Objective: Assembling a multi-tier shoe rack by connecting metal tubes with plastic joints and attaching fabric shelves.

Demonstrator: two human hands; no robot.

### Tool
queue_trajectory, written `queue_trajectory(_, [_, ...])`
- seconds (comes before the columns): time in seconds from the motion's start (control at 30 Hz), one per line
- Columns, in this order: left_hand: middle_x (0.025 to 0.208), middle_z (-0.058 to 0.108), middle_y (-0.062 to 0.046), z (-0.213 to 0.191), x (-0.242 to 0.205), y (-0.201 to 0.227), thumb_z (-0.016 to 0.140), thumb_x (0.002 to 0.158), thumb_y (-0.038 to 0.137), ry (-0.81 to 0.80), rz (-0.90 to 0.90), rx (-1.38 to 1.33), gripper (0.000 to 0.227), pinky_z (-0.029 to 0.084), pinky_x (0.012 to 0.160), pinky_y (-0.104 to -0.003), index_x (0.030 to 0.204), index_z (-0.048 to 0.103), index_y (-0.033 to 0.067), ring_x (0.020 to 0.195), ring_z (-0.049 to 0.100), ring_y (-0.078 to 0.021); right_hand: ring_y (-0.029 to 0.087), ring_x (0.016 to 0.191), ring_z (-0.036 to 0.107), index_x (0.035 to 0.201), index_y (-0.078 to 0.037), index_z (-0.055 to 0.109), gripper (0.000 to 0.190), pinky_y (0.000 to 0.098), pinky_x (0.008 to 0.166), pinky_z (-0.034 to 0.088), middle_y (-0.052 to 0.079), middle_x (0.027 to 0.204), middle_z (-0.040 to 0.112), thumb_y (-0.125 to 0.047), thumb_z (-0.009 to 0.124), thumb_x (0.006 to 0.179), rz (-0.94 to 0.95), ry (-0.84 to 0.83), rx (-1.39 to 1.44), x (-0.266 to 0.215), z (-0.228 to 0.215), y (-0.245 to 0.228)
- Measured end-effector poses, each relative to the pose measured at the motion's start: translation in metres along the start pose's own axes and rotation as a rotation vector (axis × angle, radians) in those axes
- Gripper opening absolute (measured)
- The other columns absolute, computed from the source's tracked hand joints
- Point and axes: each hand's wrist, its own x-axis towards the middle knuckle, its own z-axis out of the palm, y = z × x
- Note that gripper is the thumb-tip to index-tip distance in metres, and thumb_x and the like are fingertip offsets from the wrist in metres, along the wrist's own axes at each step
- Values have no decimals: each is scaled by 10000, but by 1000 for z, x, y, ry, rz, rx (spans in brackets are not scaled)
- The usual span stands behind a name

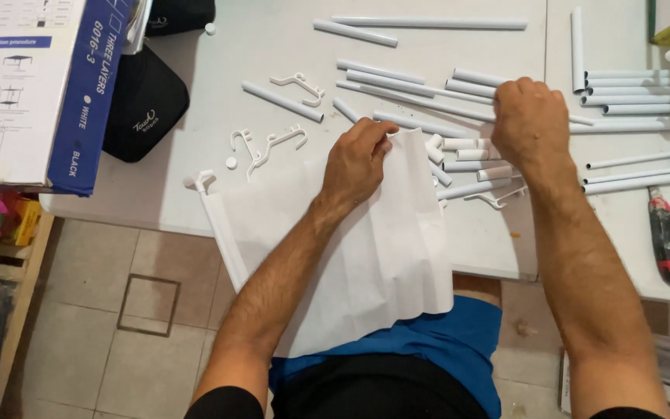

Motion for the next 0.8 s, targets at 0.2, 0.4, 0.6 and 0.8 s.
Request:
queue_trajectory(0.2, [943,632,-43,-9,8,12,587,913,0,17,7,-32,254,513,692,-356,1138,656,97,787,627,-205,436,951,572,1136,47,582,162,535,816,444,227,1061,625,-52,501,1037,300,48,688,-62,-82,1])
queue_trajectory(0.4, [949,646,-30,-9,19,11,596,941,58,9,-100,-92,208,517,768,-331,1120,680,121,831,644,-191,143,611,476,1220,-123,681,260,319,523,451,71,868,683,-304,609,1048,698,-462,977,-159,-136,-49])
queue_trajectory(0.6, [1050,674,-36,-1,55,6,520,1005,270,96,21,-241,260,494,851,-300,1117,700,120,944,642,-182,191,820,783,1261,-128,721,406,275,821,583,55,1097,791,-257,743,877,945,-722,1156,-180,-171,-89])
queue_trajectory(0.8, [1135,597,-45,8,69,9,562,935,37,107,-67,-16,295,526,866,-371,1195,641,153,1047,618,-227,188,724,577,941,-77,721,239,346,644,450,57,771,661,-314,706,915,872,-538,1064,-187,-140,-81])
